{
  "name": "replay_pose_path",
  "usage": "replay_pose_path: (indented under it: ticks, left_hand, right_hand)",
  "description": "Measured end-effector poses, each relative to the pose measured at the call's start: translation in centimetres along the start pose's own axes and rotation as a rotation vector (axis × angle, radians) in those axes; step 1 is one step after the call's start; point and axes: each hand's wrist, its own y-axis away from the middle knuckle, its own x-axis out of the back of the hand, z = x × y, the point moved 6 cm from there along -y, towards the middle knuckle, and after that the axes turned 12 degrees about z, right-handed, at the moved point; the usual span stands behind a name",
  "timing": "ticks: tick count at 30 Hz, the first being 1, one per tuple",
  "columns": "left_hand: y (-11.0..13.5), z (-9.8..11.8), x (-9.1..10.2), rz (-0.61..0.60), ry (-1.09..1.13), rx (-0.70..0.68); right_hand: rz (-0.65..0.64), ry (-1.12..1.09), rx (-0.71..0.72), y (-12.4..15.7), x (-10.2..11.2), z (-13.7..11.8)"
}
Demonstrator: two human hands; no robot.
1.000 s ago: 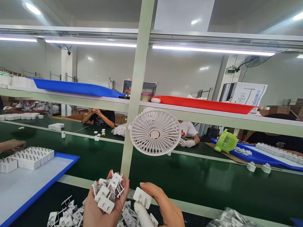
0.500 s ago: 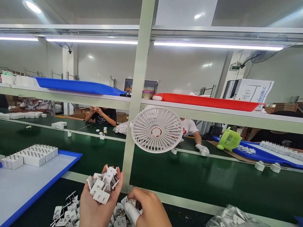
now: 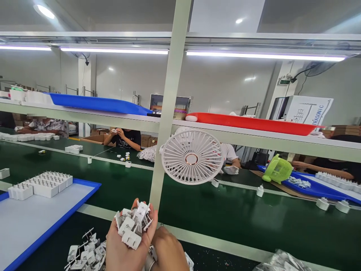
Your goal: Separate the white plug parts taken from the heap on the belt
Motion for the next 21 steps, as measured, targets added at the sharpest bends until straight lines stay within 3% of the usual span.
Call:
replay_pose_path:
  ticks: [5, 8, 10, 15, 21]
  left_hand:
    - [0.5, -1.5, 0.4, 0.028, -0.098, 0.026]
    - [0.8, -2.8, 0.6, -0.031, -0.186, 0.030]
    - [0.8, -3.6, 0.9, -0.066, -0.234, 0.053]
    - [0.5, -4.6, 1.4, -0.052, -0.260, 0.084]
    - [0.1, -4.7, 1.7, -0.044, -0.268, 0.094]
  right_hand:
    - [0.373, -0.288, -0.139, 0.3, 4.9, 1.6]
    - [0.536, -0.407, -0.188, 0.8, 6.6, 1.8]
    - [0.549, -0.384, -0.192, 1.0, 7.1, 1.7]
    - [0.439, -0.323, -0.197, 0.9, 7.0, 1.8]
    - [0.461, -0.344, -0.163, 1.1, 7.4, 1.9]
